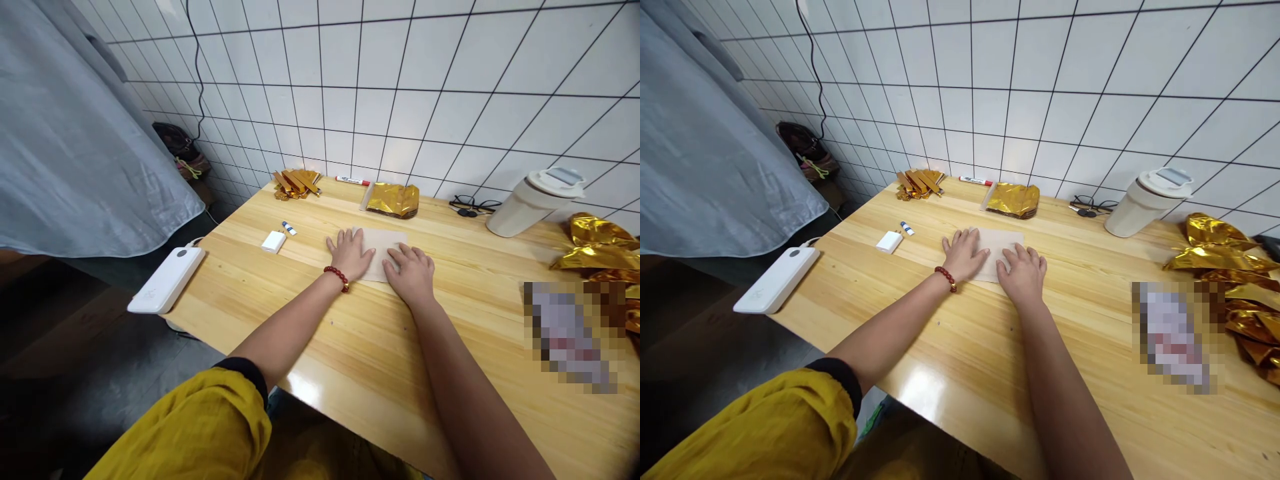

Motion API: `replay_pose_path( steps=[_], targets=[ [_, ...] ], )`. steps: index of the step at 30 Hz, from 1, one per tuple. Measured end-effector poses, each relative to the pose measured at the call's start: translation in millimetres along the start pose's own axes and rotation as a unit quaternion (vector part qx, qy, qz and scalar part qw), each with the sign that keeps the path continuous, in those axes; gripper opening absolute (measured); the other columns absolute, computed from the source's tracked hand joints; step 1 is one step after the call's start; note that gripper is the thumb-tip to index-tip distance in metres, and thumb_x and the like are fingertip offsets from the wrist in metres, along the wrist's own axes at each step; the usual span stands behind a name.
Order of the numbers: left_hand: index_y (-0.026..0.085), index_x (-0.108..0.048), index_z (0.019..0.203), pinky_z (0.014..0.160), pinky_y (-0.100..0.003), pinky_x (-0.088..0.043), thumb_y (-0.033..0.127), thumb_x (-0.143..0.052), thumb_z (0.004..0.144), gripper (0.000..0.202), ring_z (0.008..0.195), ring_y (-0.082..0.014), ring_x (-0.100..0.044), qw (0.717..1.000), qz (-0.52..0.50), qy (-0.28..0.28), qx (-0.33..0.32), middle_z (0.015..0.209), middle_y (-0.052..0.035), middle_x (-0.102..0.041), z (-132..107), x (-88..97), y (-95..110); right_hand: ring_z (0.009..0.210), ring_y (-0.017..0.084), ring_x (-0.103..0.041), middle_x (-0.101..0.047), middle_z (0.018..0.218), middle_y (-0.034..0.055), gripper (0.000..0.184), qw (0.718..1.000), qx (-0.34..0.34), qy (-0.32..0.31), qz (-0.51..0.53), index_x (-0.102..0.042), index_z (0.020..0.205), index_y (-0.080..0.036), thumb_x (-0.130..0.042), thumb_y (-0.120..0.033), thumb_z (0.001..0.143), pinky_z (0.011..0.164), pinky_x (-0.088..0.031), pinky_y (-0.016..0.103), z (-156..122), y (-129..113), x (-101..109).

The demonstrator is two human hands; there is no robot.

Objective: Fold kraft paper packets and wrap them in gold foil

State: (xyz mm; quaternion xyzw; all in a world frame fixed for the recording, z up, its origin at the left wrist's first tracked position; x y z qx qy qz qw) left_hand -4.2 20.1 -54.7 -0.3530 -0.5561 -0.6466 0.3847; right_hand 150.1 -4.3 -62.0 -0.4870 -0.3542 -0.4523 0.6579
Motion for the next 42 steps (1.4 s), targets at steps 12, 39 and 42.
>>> replay_pose_path(
  steps=[12, 39, 42],
  targets=[
    [0.023, -0.029, 0.147, 0.119, -0.054, -0.006, 0.024, -0.064, 0.074, 0.081, 0.134, -0.0249, -0.045, 0.986, -0.135, 0.053, 0.083, 0.138, -0.0098, -0.056, 5, 7.0, -19, 0.131, 0.033, -0.041, -0.054, 0.142, 0.0058, 0.040, 1.000, -0.003, 0.002, 0.006, -0.067, 0.120, -0.027, -0.048, -0.044, 0.090, 0.108, -0.025, 0.054, 0, -2, 1],
    [0.020, -0.072, 0.087, 0.073, -0.026, -0.049, 0.033, -0.068, 0.077, 0.017, 0.078, -0.0156, -0.062, 0.816, -0.554, 0.165, -0.002, 0.085, -0.0024, -0.072, 12, 17.3, -27, 0.112, 0.027, -0.060, -0.062, 0.125, 0.0153, 0.070, 0.912, -0.130, 0.131, 0.366, -0.046, 0.136, -0.015, -0.062, -0.051, 0.078, 0.099, -0.045, 0.044, 5, 45, 8],
    [0.020, -0.071, 0.086, 0.075, -0.027, -0.049, 0.033, -0.069, 0.076, 0.017, 0.079, -0.0158, -0.062, 0.812, -0.559, 0.168, -0.004, 0.086, -0.0027, -0.072, 12, 18.6, -28, 0.101, 0.024, -0.063, -0.068, 0.114, 0.0119, 0.061, 0.886, -0.130, 0.147, 0.421, -0.056, 0.126, -0.016, -0.062, -0.051, 0.077, 0.091, -0.049, 0.040, 5, 47, 6]
  ],
)
Point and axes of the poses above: each hand's wrist, its own z-axis towards the middle knuckle, its own x-axis out of the back of the hand, y = z × x, the point moved 9 cm from there along z, towards the middle knuckle
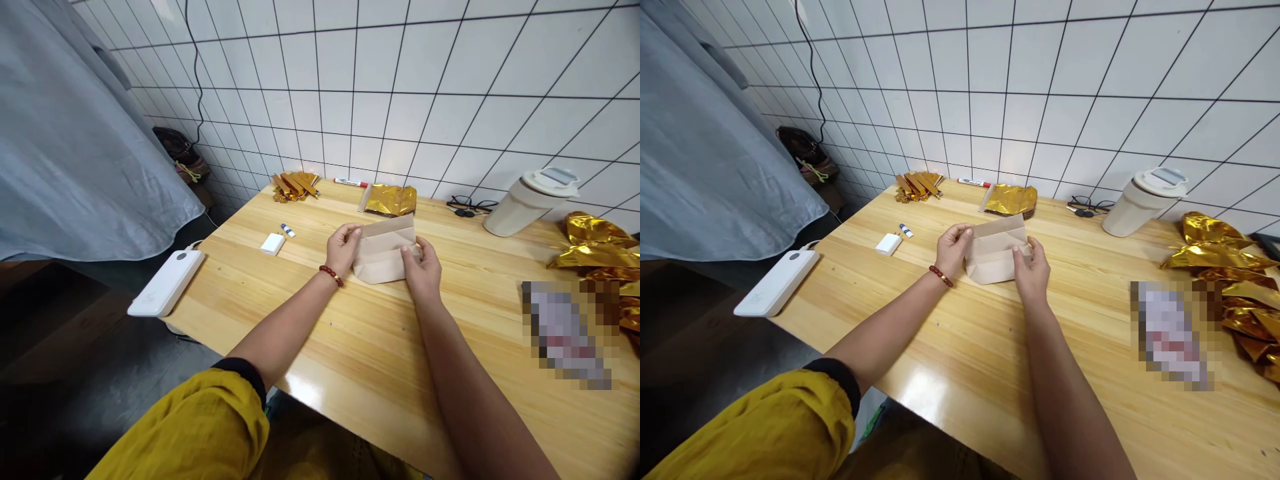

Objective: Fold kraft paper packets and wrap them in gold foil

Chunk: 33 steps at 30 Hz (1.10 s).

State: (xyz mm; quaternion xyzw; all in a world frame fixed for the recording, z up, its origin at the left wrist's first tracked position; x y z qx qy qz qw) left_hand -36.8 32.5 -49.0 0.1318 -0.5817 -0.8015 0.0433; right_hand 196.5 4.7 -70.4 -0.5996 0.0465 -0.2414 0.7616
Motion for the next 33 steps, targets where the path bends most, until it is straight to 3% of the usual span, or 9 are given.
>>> replay_pose_path(
  steps=[5, 8, 11, 18, 27, 33],
  targets=[
    [0.020, -0.069, 0.098, 0.077, -0.026, -0.049, 0.034, -0.072, 0.073, 0.029, 0.081, -0.0139, -0.062, 0.999, -0.033, 0.015, 0.008, 0.093, -0.0028, -0.069, 1, 2.3, -5, 0.067, 0.018, -0.061, -0.069, 0.077, 0.0029, 0.042, 0.996, -0.046, -0.012, 0.071, -0.065, 0.097, -0.017, -0.063, -0.052, 0.074, 0.065, -0.051, 0.031, 1, 9, -4],
    [0.022, -0.061, 0.114, 0.078, -0.026, -0.050, 0.031, -0.078, 0.066, 0.051, 0.082, -0.0125, -0.064, 0.995, -0.098, 0.018, 0.027, 0.099, -0.0027, -0.067, 3, 1.6, -10, 0.063, 0.016, -0.060, -0.068, 0.074, 0.0012, 0.038, 0.994, -0.050, -0.009, 0.096, -0.064, 0.091, -0.018, -0.064, -0.051, 0.073, 0.062, -0.050, 0.029, 1, 9, -3],
    [0.023, -0.059, 0.117, 0.081, -0.027, -0.051, 0.031, -0.082, 0.061, 0.061, 0.085, -0.0133, -0.065, 0.990, -0.127, 0.007, 0.056, 0.097, -0.0021, -0.067, 3, -1.5, -12, 0.062, 0.016, -0.060, -0.068, 0.073, 0.0003, 0.039, 0.992, -0.052, 0.000, 0.116, -0.063, 0.092, -0.018, -0.064, -0.052, 0.073, 0.061, -0.050, 0.029, 1, 9, -1],
    [0.016, -0.065, 0.074, 0.069, -0.028, -0.051, 0.042, -0.086, 0.054, 0.038, 0.069, -0.0137, -0.062, 0.984, -0.121, -0.065, 0.112, 0.073, -0.0006, -0.069, -6, -16.5, -17, 0.062, 0.015, -0.059, -0.068, 0.074, 0.0005, 0.039, 0.992, -0.053, 0.024, 0.113, -0.061, 0.091, -0.018, -0.062, -0.053, 0.073, 0.059, -0.048, 0.028, 1, 7, 3],
    [0.017, -0.069, 0.083, 0.071, -0.028, -0.052, 0.038, -0.084, 0.058, 0.036, 0.072, -0.0152, -0.065, 0.986, -0.128, -0.026, 0.107, 0.080, -0.0017, -0.073, -1, -8.2, -23, 0.046, 0.013, -0.048, -0.054, 0.051, -0.0066, 0.045, 0.990, -0.079, 0.005, 0.117, -0.062, 0.090, -0.019, -0.066, -0.059, 0.070, 0.047, -0.041, 0.025, -3, 7, -1],
    [0.017, -0.068, 0.091, 0.076, -0.029, -0.053, 0.040, -0.083, 0.059, 0.041, 0.078, -0.0164, -0.067, 0.984, -0.149, 0.010, 0.098, 0.087, -0.0031, -0.075, 2, -1.1, -21, 0.047, 0.013, -0.050, -0.059, 0.055, -0.0035, 0.044, 0.991, -0.074, -0.011, 0.112, -0.065, 0.087, -0.018, -0.068, -0.057, 0.069, 0.047, -0.041, 0.025, -4, 3, -5]
  ],
)
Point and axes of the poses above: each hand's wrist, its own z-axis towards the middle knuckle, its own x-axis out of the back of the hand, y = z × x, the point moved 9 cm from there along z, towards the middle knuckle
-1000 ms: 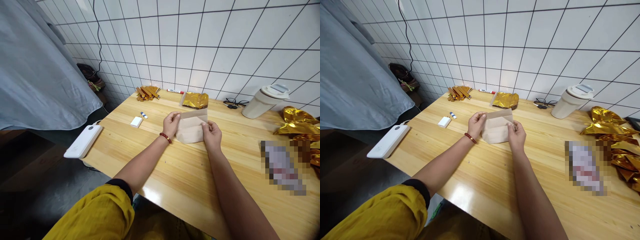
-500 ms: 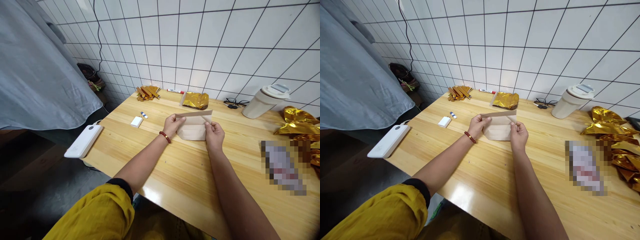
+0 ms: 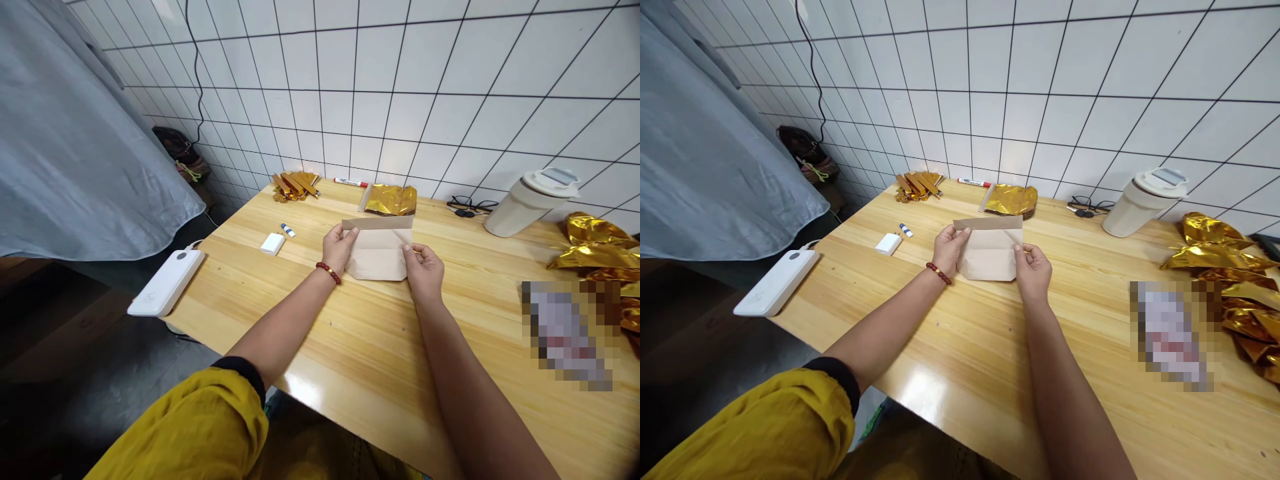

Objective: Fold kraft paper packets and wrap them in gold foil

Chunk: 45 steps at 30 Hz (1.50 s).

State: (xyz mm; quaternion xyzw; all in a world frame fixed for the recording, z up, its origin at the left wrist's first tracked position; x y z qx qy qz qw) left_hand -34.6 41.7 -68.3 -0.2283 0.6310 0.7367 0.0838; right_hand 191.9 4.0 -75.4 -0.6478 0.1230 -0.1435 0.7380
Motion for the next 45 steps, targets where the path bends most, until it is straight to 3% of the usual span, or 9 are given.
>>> replay_pose_path(
  steps=[6, 12, 16, 22, 26, 39, 45],
  targets=[
    [0.021, -0.061, 0.110, 0.068, -0.027, -0.053, 0.031, -0.088, 0.053, 0.064, 0.064, -0.0130, -0.065, 0.999, -0.002, -0.026, 0.037, 0.073, 0.0034, -0.070, -3, -3.8, -5, 0.049, 0.014, -0.052, -0.060, 0.056, -0.0032, 0.039, 1.000, 0.009, 0.024, 0.014, -0.065, 0.087, -0.018, -0.068, -0.054, 0.071, 0.051, -0.044, 0.027, 2, 2, 6],
    [0.016, -0.067, 0.084, 0.071, -0.028, -0.052, 0.037, -0.087, 0.053, 0.042, 0.070, -0.0147, -0.066, 0.999, -0.025, -0.012, 0.021, 0.078, -0.0016, -0.073, -1, -2.5, -2, 0.050, 0.013, -0.051, -0.059, 0.055, -0.0036, 0.040, 0.999, 0.017, 0.022, 0.023, -0.066, 0.086, -0.017, -0.069, -0.054, 0.070, 0.050, -0.043, 0.026, 3, 1, 5],
    [0.017, -0.068, 0.088, 0.078, -0.030, -0.051, 0.037, -0.088, 0.051, 0.047, 0.077, -0.0172, -0.067, 0.998, -0.053, 0.027, 0.009, 0.083, -0.0028, -0.074, 2, 3.8, 1, 0.051, 0.013, -0.052, -0.061, 0.057, -0.0022, 0.038, 0.999, 0.020, 0.018, 0.022, -0.067, 0.083, -0.017, -0.071, -0.052, 0.068, 0.050, -0.042, 0.025, 3, 0, 4],
    [0.018, -0.068, 0.094, 0.083, -0.033, -0.050, 0.035, -0.088, 0.054, 0.048, 0.081, -0.0180, -0.067, 0.998, -0.050, -0.031, 0.031, 0.090, -0.0043, -0.074, -2, -6.8, 3, 0.051, 0.012, -0.051, -0.060, 0.057, -0.0028, 0.035, 0.999, 0.028, 0.027, 0.038, -0.067, 0.084, -0.017, -0.070, -0.049, 0.072, 0.051, -0.041, 0.025, 5, 3, 7],
    [0.017, -0.069, 0.091, 0.080, -0.032, -0.049, 0.032, -0.090, 0.048, 0.051, 0.078, -0.0175, -0.066, 0.997, -0.040, -0.030, 0.052, 0.083, -0.0027, -0.073, -3, -5.6, -1, 0.054, 0.012, -0.052, -0.061, 0.060, -0.0028, 0.032, 0.997, 0.037, 0.036, 0.058, -0.066, 0.083, -0.017, -0.070, -0.047, 0.072, 0.054, -0.042, 0.025, 5, 2, 9],
    [0.016, -0.068, 0.073, 0.062, -0.023, -0.043, 0.043, -0.084, 0.055, 0.037, 0.062, -0.0100, -0.056, 0.998, -0.048, 0.005, 0.032, 0.068, 0.0021, -0.067, 1, 2.6, 2, 0.047, 0.011, -0.050, -0.059, 0.055, -0.0047, 0.040, 0.998, 0.014, -0.013, 0.068, -0.066, 0.091, -0.017, -0.075, -0.048, 0.068, 0.049, -0.040, 0.024, -1, -9, -1],
    [0.016, -0.066, 0.069, 0.062, -0.024, -0.043, 0.044, -0.085, 0.055, 0.036, 0.061, -0.0116, -0.057, 0.996, -0.052, -0.013, 0.067, 0.065, 0.0013, -0.066, 0, 0.1, -3, 0.055, 0.011, -0.053, -0.062, 0.063, -0.0035, 0.040, 0.992, 0.031, 0.033, 0.113, -0.065, 0.096, -0.018, -0.072, -0.049, 0.071, 0.054, -0.041, 0.024, 3, -4, 10]
  ],
)
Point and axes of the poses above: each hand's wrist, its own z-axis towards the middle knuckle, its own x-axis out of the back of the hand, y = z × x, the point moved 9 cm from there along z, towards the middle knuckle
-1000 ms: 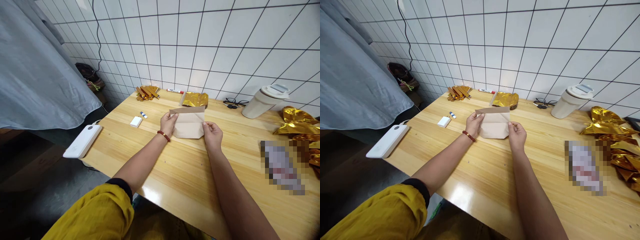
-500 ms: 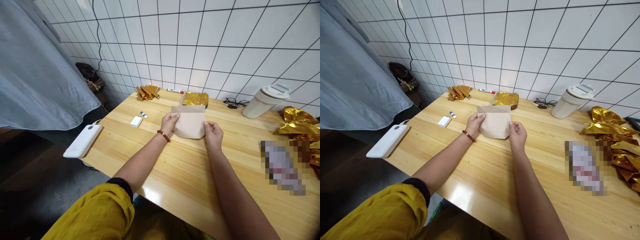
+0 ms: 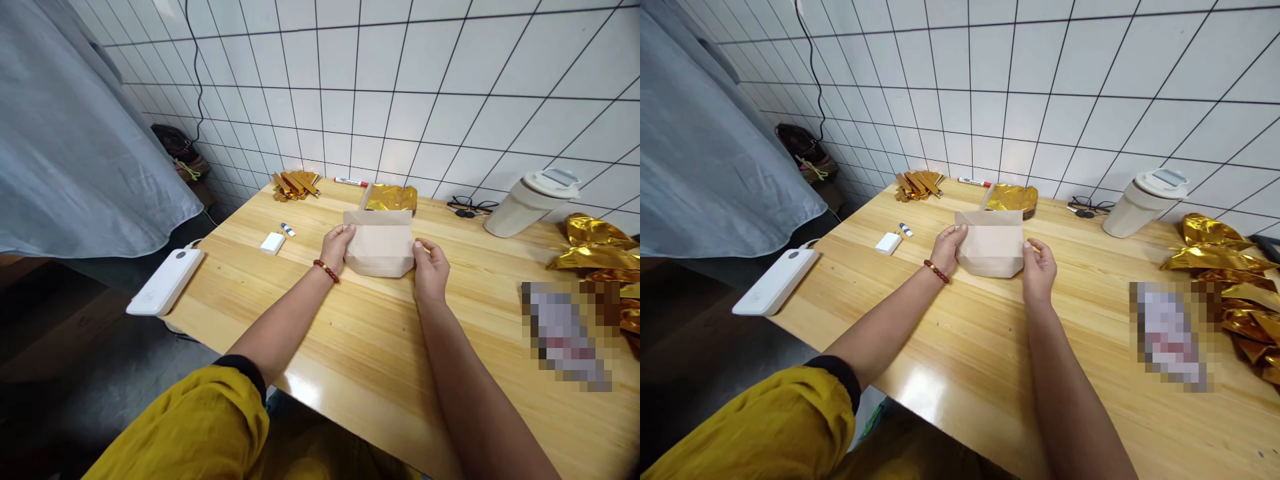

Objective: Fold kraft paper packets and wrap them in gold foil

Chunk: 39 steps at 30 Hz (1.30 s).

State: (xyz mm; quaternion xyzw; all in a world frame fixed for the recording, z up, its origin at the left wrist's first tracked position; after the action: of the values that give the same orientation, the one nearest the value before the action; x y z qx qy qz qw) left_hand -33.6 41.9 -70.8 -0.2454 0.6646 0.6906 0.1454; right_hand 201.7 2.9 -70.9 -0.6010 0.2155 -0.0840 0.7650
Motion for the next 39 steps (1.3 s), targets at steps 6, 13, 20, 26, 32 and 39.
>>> replay_pose_path(
  steps=[6, 13, 20, 26, 32, 39],
  targets=[
    [0.016, -0.071, 0.075, 0.066, -0.027, -0.045, 0.032, -0.082, 0.054, 0.029, 0.063, -0.0146, -0.060, 0.999, 0.024, -0.037, 0.023, 0.066, -0.0006, -0.068, -3, -6.7, -1, 0.056, 0.012, -0.053, -0.060, 0.063, -0.0040, 0.047, 1.000, -0.014, -0.002, 0.005, -0.064, 0.104, -0.018, -0.073, -0.049, 0.070, 0.056, -0.042, 0.026, 0, 0, 0],
    [0.016, -0.070, 0.076, 0.069, -0.027, -0.047, 0.032, -0.081, 0.055, 0.029, 0.067, -0.0140, -0.061, 1.000, 0.001, -0.013, 0.001, 0.074, -0.0006, -0.071, 2, 0.0, -1, 0.061, 0.014, -0.058, -0.062, 0.063, -0.0044, 0.053, 0.999, -0.029, -0.020, 0.004, -0.061, 0.109, -0.017, -0.077, -0.042, 0.065, 0.066, -0.047, 0.030, -2, 0, -4],
    [0.017, -0.069, 0.086, 0.080, -0.031, -0.049, 0.025, -0.088, 0.044, 0.047, 0.078, -0.0167, -0.066, 1.000, -0.025, -0.005, -0.018, 0.084, -0.0028, -0.074, 6, 3.2, 1, 0.068, 0.015, -0.062, -0.066, 0.072, -0.0032, 0.068, 0.999, -0.028, -0.043, 0.002, -0.056, 0.117, -0.019, -0.083, -0.035, 0.057, 0.072, -0.051, 0.032, -1, 3, -9],
    [0.017, -0.068, 0.083, 0.067, -0.026, -0.047, 0.029, -0.086, 0.047, 0.042, 0.065, -0.0125, -0.061, 0.999, 0.025, -0.032, 0.032, 0.074, 0.0001, -0.071, -3, -5.9, -3, 0.067, 0.012, -0.060, -0.061, 0.073, -0.0060, 0.063, 0.996, 0.002, 0.071, 0.046, -0.053, 0.114, -0.020, -0.077, -0.031, 0.058, 0.069, -0.050, 0.029, 6, -1, 16],
    [0.018, -0.067, 0.098, 0.070, -0.028, -0.048, 0.032, -0.088, 0.051, 0.053, 0.069, -0.0131, -0.064, 0.999, 0.006, -0.030, 0.030, 0.078, -0.0004, -0.072, -2, -4.9, 0, 0.067, 0.011, -0.060, -0.061, 0.073, -0.0051, 0.059, 0.995, -0.005, 0.069, 0.073, -0.054, 0.110, -0.019, -0.077, -0.028, 0.056, 0.068, -0.049, 0.026, 5, -1, 15],
    [0.015, -0.070, 0.095, 0.079, -0.033, -0.050, 0.029, -0.091, 0.046, 0.055, 0.080, -0.0193, -0.067, 0.987, 0.048, -0.144, 0.055, 0.089, -0.0071, -0.075, -12, -27.4, -10, 0.062, 0.011, -0.057, -0.059, 0.070, -0.0055, 0.045, 0.997, 0.003, 0.049, 0.053, -0.059, 0.099, -0.020, -0.077, -0.032, 0.059, 0.064, -0.047, 0.027, 5, -3, 11]
  ],
)
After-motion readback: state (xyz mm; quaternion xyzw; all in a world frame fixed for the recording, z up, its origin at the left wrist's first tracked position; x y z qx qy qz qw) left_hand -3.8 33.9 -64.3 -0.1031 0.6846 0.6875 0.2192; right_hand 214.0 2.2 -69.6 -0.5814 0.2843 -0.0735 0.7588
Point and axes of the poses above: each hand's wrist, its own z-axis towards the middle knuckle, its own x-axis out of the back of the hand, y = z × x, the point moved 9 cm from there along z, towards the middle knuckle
